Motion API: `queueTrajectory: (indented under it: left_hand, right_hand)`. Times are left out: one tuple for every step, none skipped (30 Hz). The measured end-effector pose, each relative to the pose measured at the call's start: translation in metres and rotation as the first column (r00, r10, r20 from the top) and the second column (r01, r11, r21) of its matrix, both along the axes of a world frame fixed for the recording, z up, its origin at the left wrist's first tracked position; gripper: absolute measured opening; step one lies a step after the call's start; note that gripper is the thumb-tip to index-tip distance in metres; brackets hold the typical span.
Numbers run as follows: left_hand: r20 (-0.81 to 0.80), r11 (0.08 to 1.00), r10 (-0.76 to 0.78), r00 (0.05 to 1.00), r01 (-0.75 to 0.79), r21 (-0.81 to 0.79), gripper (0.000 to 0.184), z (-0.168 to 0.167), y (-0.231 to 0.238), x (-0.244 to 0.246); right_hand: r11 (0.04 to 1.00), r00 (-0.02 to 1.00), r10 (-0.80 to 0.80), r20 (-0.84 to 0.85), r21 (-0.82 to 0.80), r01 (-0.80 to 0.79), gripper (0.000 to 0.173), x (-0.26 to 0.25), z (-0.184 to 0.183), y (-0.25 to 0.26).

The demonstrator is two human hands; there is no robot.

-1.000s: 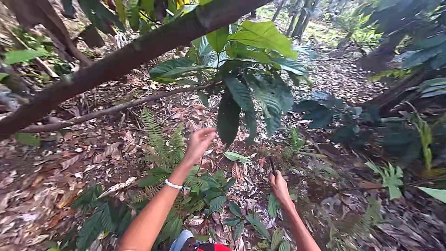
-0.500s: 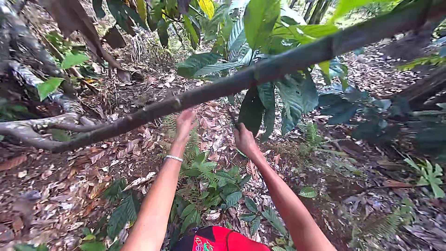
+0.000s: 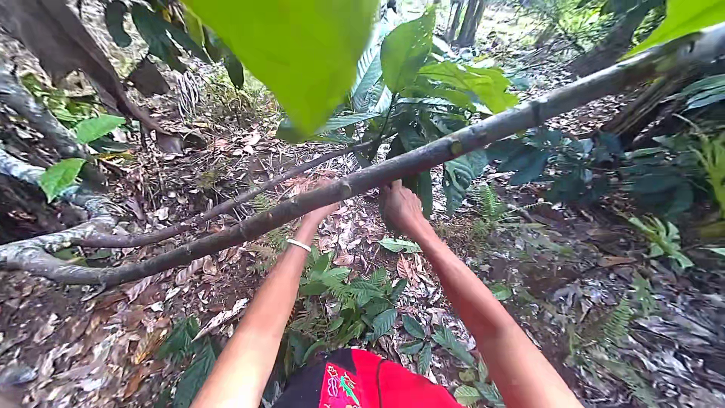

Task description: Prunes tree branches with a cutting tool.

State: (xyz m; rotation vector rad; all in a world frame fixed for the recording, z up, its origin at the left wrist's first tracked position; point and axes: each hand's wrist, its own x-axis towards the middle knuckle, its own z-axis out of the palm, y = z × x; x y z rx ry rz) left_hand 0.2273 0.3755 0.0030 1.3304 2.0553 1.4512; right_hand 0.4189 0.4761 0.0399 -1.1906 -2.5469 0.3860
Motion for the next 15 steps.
queueTrajectory:
  left_hand:
    - [-0.231,0.999,0.044,0.972,-0.043,0.01,0.028,0.011,0.003,0.009]
    - [-0.429,0.992,0.122,0.895,-0.099,0.077,0.026,0.021,0.007,0.013]
    - [-0.564,0.979,0.202,0.801,-0.17,0.11,0.027,0.031,0.013,0.011]
    - [-0.631,0.966,0.243,0.737,-0.245,0.085,0.03,0.042,0.019,0.008]
    - [-0.66,0.952,0.244,0.71,-0.305,0.024,0.033,0.052,0.024,0.003]
    - [-0.665,0.94,0.221,0.714,-0.337,-0.048,0.038,0.059,0.028,-0.004]
    - [-0.663,0.931,0.188,0.725,-0.347,-0.115,0.043,0.062,0.031,-0.012]
    - [-0.659,0.925,0.149,0.737,-0.339,-0.17,0.046,0.064,0.032,-0.019]
    - [-0.659,0.918,0.109,0.744,-0.329,-0.22,0.048,0.066,0.031,-0.022]
    - [-0.66,0.909,0.078,0.747,-0.325,-0.26,0.046,0.07,0.029,-0.021]
    - [-0.651,0.899,0.055,0.757,-0.321,-0.299,0.043,0.075,0.026,-0.017]
    - [-0.647,0.889,0.04,0.761,-0.322,-0.324,0.041,0.078,0.024,-0.014]
    - [-0.653,0.889,0.039,0.757,-0.325,-0.324,0.039,0.08,0.023,-0.012]
    - [-0.662,0.892,0.043,0.748,-0.327,-0.311,0.038,0.079,0.022,-0.011]
    - [-0.67,0.899,0.054,0.741,-0.328,-0.289,0.037,0.078,0.021,-0.01]
  right_hand:
    - [0.999,1.0,-0.018,0.022,0.029,0.017,0.04,-0.005,0.001,0.006]
    - [0.999,0.999,-0.022,0.049,0.046,0.02,0.038,-0.01,0.002,0.013]
    - [0.998,0.997,-0.019,0.08,0.057,0.015,0.038,-0.015,0.004,0.02]
    - [0.998,0.994,-0.02,0.104,0.066,0.013,0.039,-0.02,0.008,0.025]
    - [0.998,0.994,-0.025,0.109,0.065,0.018,0.041,-0.026,0.012,0.028]
    - [0.998,0.994,-0.035,0.1,0.056,0.029,0.044,-0.032,0.016,0.029]
    - [0.998,0.995,-0.045,0.086,0.045,0.042,0.044,-0.04,0.019,0.031]
    - [0.998,0.997,-0.05,0.053,0.037,0.048,0.044,-0.047,0.018,0.035]
    - [0.998,0.999,-0.049,0.014,0.026,0.048,0.044,-0.054,0.016,0.041]
    - [0.999,0.999,-0.045,-0.011,0.012,0.045,0.045,-0.06,0.014,0.046]
    - [0.999,0.999,-0.042,-0.025,0.001,0.042,0.046,-0.064,0.012,0.05]
    - [0.999,0.998,-0.041,-0.044,-0.012,0.04,0.048,-0.067,0.01,0.051]
    - [0.999,0.997,-0.041,-0.064,-0.027,0.039,0.049,-0.069,0.01,0.05]
    - [0.998,0.996,-0.051,-0.075,-0.052,0.047,0.048,-0.069,0.014,0.045]
    - [0.993,0.997,-0.066,-0.044,-0.105,0.061,0.048,-0.065,0.025,0.036]
